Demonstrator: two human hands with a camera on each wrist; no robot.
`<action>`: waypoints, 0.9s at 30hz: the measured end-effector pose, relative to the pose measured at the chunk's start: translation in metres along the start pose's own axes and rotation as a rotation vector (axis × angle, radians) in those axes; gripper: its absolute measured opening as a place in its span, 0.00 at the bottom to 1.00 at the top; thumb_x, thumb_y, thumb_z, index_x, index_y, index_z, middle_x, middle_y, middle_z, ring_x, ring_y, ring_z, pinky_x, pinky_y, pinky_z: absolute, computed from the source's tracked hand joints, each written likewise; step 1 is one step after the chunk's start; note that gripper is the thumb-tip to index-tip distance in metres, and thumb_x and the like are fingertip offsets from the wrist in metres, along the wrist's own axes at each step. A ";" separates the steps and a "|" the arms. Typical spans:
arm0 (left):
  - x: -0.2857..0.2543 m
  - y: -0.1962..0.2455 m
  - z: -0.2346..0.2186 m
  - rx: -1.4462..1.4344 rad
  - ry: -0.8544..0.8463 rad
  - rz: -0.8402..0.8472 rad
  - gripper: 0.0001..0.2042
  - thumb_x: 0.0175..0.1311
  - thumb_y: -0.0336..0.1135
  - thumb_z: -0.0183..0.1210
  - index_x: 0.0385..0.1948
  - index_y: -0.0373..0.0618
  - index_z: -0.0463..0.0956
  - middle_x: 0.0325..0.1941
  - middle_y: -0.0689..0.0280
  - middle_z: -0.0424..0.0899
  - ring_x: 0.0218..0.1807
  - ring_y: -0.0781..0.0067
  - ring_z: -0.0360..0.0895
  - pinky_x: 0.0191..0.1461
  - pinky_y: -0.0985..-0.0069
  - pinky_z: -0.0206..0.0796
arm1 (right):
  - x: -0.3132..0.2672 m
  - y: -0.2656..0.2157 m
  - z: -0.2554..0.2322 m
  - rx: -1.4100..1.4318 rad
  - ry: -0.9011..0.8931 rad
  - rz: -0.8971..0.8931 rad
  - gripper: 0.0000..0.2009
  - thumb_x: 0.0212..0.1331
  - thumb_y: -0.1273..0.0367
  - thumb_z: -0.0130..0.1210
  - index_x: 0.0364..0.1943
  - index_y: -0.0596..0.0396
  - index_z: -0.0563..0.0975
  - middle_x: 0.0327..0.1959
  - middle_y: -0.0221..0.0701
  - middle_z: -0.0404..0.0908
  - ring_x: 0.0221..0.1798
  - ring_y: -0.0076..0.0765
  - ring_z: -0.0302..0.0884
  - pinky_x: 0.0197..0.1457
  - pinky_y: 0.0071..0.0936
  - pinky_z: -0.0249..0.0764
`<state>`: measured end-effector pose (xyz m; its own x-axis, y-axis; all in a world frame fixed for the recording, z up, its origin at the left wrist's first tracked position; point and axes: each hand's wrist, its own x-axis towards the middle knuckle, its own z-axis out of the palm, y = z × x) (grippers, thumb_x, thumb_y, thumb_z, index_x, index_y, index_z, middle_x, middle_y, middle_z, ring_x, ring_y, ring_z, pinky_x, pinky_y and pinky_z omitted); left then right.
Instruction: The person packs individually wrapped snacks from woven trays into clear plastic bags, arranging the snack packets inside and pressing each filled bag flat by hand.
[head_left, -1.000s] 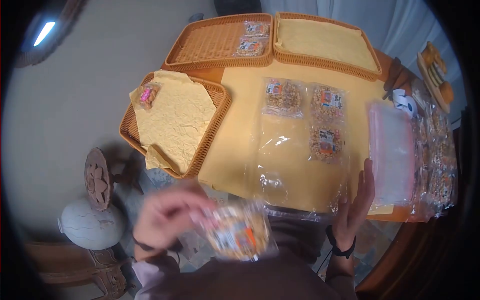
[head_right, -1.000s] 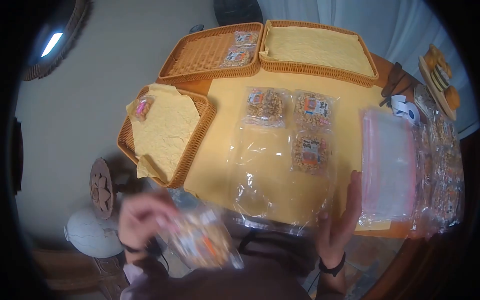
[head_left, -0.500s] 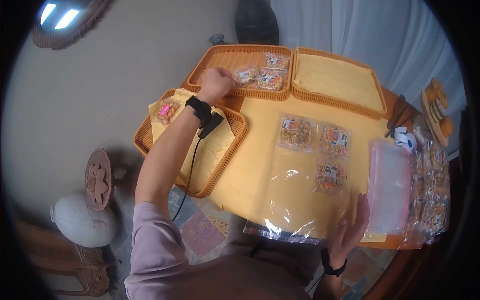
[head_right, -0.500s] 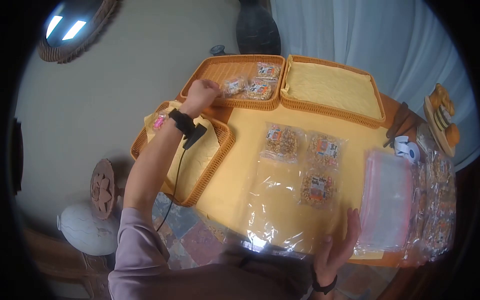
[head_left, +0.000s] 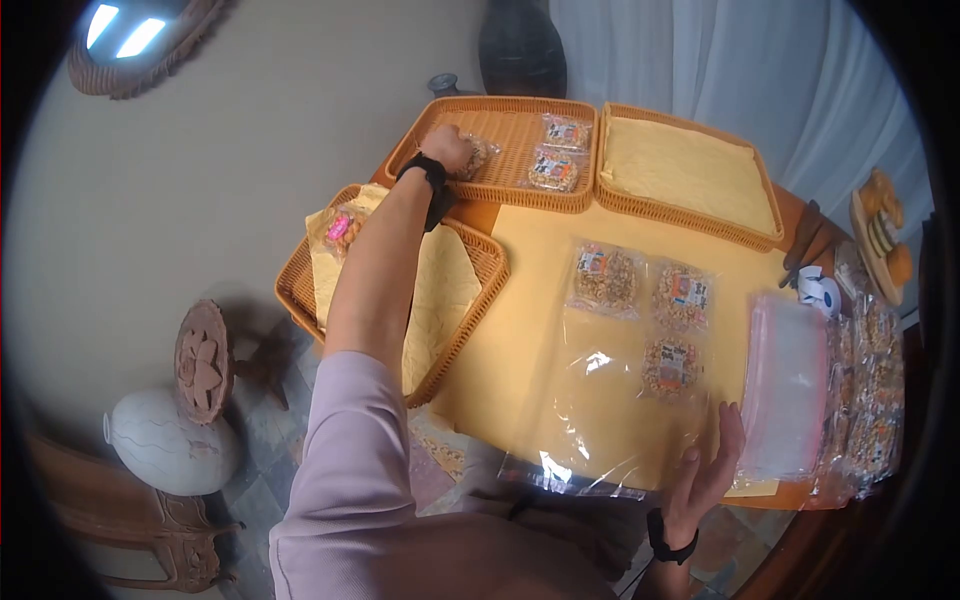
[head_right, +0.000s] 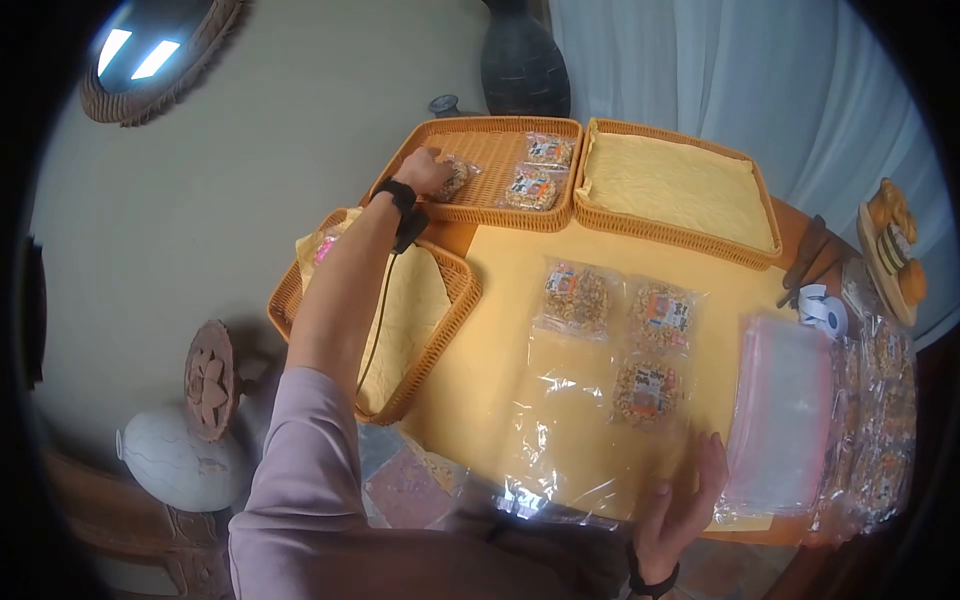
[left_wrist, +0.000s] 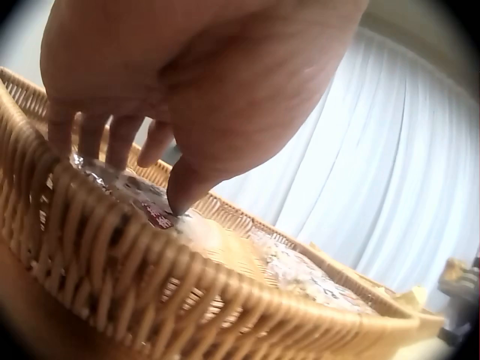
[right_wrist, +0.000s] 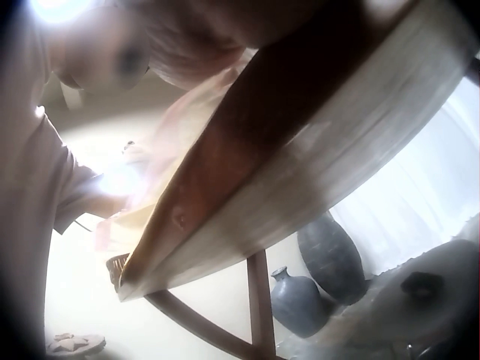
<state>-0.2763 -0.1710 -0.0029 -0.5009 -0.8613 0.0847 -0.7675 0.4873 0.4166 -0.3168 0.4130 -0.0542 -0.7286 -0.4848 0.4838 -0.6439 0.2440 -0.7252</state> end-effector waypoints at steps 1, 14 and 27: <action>-0.001 -0.005 0.004 0.012 0.033 0.055 0.23 0.59 0.44 0.65 0.51 0.36 0.84 0.56 0.47 0.86 0.56 0.50 0.84 0.64 0.60 0.72 | 0.000 0.000 0.000 -0.020 0.000 -0.011 0.27 0.73 0.60 0.51 0.68 0.67 0.67 0.69 0.51 0.71 0.76 0.61 0.61 0.78 0.53 0.55; -0.007 0.020 0.010 -0.197 -0.172 0.106 0.24 0.50 0.48 0.74 0.37 0.32 0.88 0.41 0.43 0.89 0.47 0.50 0.87 0.54 0.63 0.76 | 0.000 0.003 0.001 -0.065 -0.004 -0.030 0.24 0.73 0.61 0.52 0.63 0.67 0.71 0.67 0.52 0.73 0.74 0.65 0.64 0.76 0.55 0.57; 0.004 -0.005 0.023 -0.205 -0.106 0.172 0.25 0.51 0.46 0.75 0.41 0.29 0.87 0.43 0.46 0.90 0.48 0.52 0.87 0.55 0.64 0.76 | 0.001 0.001 -0.001 -0.060 -0.005 -0.069 0.20 0.72 0.63 0.53 0.58 0.66 0.74 0.68 0.50 0.74 0.74 0.65 0.64 0.76 0.56 0.57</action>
<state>-0.2836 -0.1738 -0.0256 -0.6643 -0.7433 0.0791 -0.5761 0.5766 0.5793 -0.3185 0.4131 -0.0540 -0.6809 -0.5061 0.5294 -0.7056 0.2598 -0.6593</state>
